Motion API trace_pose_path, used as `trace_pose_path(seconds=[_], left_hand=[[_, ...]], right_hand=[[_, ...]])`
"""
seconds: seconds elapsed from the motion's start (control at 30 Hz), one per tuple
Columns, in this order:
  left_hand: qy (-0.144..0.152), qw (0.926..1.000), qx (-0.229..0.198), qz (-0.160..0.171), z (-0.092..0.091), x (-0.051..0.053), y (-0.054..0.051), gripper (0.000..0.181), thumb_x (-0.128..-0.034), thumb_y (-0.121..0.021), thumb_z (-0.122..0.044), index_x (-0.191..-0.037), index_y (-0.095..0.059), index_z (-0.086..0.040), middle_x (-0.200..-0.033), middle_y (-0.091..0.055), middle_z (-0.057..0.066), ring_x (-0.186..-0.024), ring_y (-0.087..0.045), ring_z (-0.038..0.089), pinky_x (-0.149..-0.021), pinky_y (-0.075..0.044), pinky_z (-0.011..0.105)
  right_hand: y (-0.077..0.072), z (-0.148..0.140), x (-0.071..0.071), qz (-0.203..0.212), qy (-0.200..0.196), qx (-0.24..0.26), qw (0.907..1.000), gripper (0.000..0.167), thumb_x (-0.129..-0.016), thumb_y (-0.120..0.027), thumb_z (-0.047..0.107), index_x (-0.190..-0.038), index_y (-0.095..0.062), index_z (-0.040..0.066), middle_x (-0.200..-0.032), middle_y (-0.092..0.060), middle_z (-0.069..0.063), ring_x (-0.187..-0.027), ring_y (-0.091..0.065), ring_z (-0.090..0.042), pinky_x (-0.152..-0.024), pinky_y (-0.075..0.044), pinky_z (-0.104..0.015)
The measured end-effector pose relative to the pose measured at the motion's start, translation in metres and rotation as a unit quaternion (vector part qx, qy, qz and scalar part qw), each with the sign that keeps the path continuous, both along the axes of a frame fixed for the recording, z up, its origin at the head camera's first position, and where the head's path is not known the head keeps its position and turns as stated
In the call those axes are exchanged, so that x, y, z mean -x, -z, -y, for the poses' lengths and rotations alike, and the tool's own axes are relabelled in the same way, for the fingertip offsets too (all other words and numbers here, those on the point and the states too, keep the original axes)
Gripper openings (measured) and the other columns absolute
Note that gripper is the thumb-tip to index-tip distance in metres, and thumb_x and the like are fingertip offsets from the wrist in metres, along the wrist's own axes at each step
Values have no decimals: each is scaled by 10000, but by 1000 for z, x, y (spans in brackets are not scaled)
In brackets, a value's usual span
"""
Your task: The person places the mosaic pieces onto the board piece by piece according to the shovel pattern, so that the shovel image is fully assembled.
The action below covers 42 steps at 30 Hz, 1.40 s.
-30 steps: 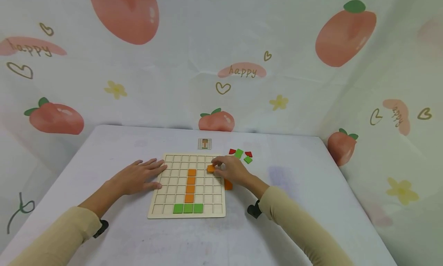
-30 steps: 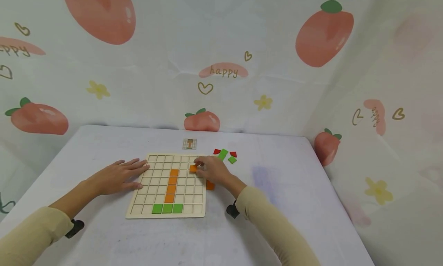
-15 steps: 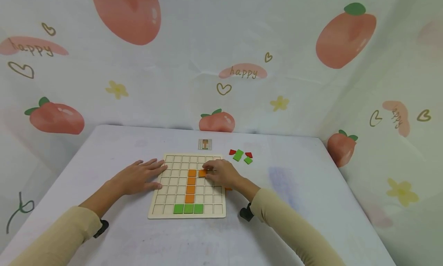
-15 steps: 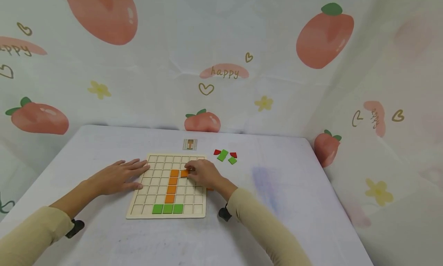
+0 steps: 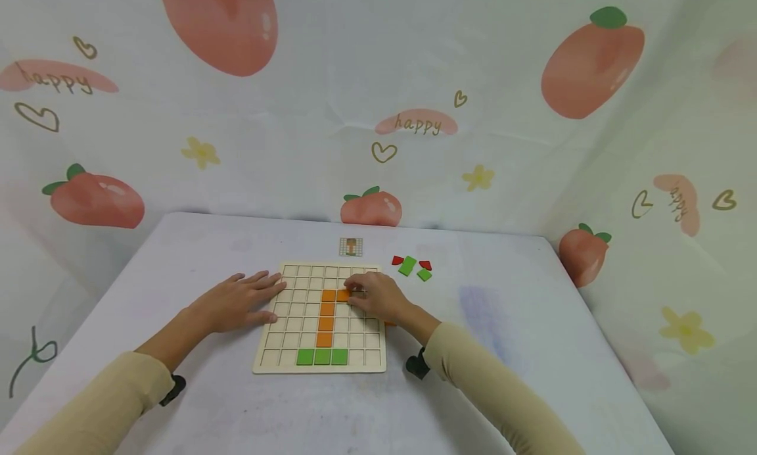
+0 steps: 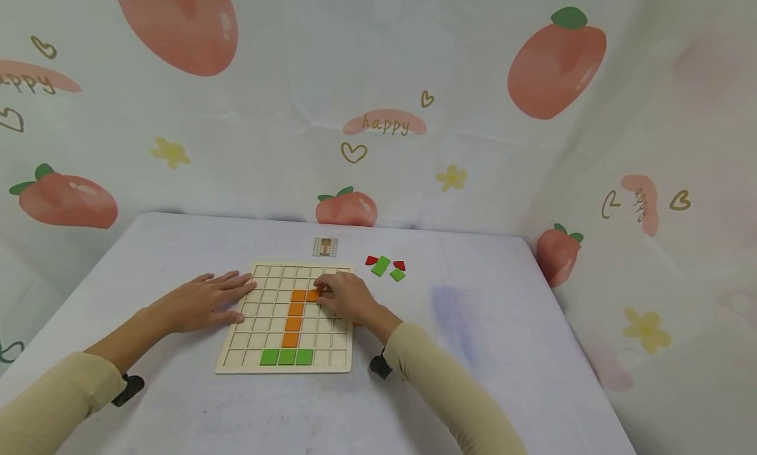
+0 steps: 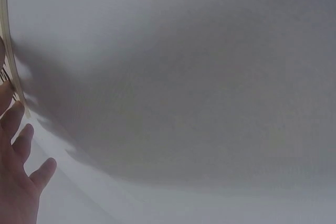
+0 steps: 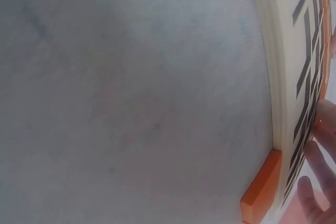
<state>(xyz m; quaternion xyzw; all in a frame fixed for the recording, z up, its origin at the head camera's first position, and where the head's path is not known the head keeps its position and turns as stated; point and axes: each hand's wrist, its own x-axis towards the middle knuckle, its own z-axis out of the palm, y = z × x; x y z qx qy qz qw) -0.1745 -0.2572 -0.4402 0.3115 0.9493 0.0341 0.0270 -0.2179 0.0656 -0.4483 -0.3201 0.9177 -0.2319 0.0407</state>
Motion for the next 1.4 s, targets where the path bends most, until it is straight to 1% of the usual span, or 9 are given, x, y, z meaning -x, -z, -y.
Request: trace_pose_path(seconds=[0.13, 0.37, 0.57, 0.7, 0.8, 0.97, 1.07, 1.23, 1.4], left_hand=[[-19, 10000, 24, 46, 0, 0, 0, 716, -954, -543, -582, -1483, -484, -104, -1522, -454, 126, -1396, -406, 387, -1061, -359, 625], [-13, 10000, 25, 83, -2, -1, -3, 710, -950, -566, -556, -1480, -485, -91, -1517, -457, 142, -1386, -410, 407, -1055, -356, 638], [-21, 10000, 21, 88, -3, -2, -5, 703, -949, -573, -549, -1472, -494, -85, -1511, -463, 146, -1381, -416, 412, -1050, -359, 643], [-6, 10000, 35, 66, -4, -2, -6, 699, -952, -571, -546, -1471, -495, -84, -1509, -465, 147, -1380, -417, 411, -1050, -362, 641], [1, 10000, 55, 44, -5, -2, -7, 697, -953, -570, -545, -1470, -497, -84, -1507, -467, 147, -1378, -420, 411, -1047, -365, 640], [2, 10000, 64, 29, -4, -3, -7, 693, -952, -575, -539, -1468, -498, -83, -1506, -469, 146, -1377, -422, 408, -1046, -369, 635], [23, 10000, 30, 28, -3, -3, -6, 691, -954, -573, -539, -1467, -500, -81, -1505, -470, 146, -1376, -423, 409, -1044, -373, 631], [28, 10000, 33, 17, -2, -2, -4, 700, -955, -560, -555, -1470, -497, -84, -1508, -467, 142, -1377, -423, 406, -1044, -375, 625], [23, 10000, 34, 36, -2, -1, -4, 704, -958, -552, -560, -1476, -490, -88, -1514, -461, 140, -1383, -416, 404, -1050, -368, 626]], right_hand=[[0, 0, -1, 53, 37, 13, 10000, 323, -906, -756, 199, -1213, -708, 113, -1126, -725, 20, -1002, -631, -127, -950, -500, -289], [-2, 1, -2, 76, 62, -12, 10000, 325, -914, -744, 193, -1225, -701, 108, -1136, -722, 18, -1012, -628, -127, -953, -497, -294], [-7, -6, -3, 193, -58, 43, 9998, 314, -924, -720, 172, -1229, -694, 105, -1131, -724, 9, -1005, -652, -122, -919, -515, -285], [-11, -18, -3, 301, 12, 72, 9995, 313, -925, -719, 174, -1230, -695, 109, -1123, -725, 15, -1008, -652, -125, -898, -527, -284], [-12, -31, -4, 309, 76, 0, 9995, 324, -925, -724, 182, -1239, -690, 110, -1135, -720, 20, -1027, -642, -131, -914, -526, -297], [-14, -56, -4, 250, 142, -26, 9996, 335, -909, -744, 179, -1229, -688, 96, -1126, -721, 3, -1021, -644, -163, -914, -534, -344], [-11, -70, -5, 158, 161, -61, 9997, 334, -895, -763, 190, -1208, -699, 94, -1102, -727, 4, -998, -652, -158, -896, -539, -346], [-3, -89, -6, -59, -14, 33, 10000, 323, -859, -796, 166, -1158, -714, 75, -1065, -737, -9, -969, -675, -159, -883, -547, -363], [0, -98, -9, -15, -200, 174, 9996, 324, -856, -796, 136, -1159, -713, 59, -1073, -738, -19, -982, -677, -161, -908, -543, -374]])
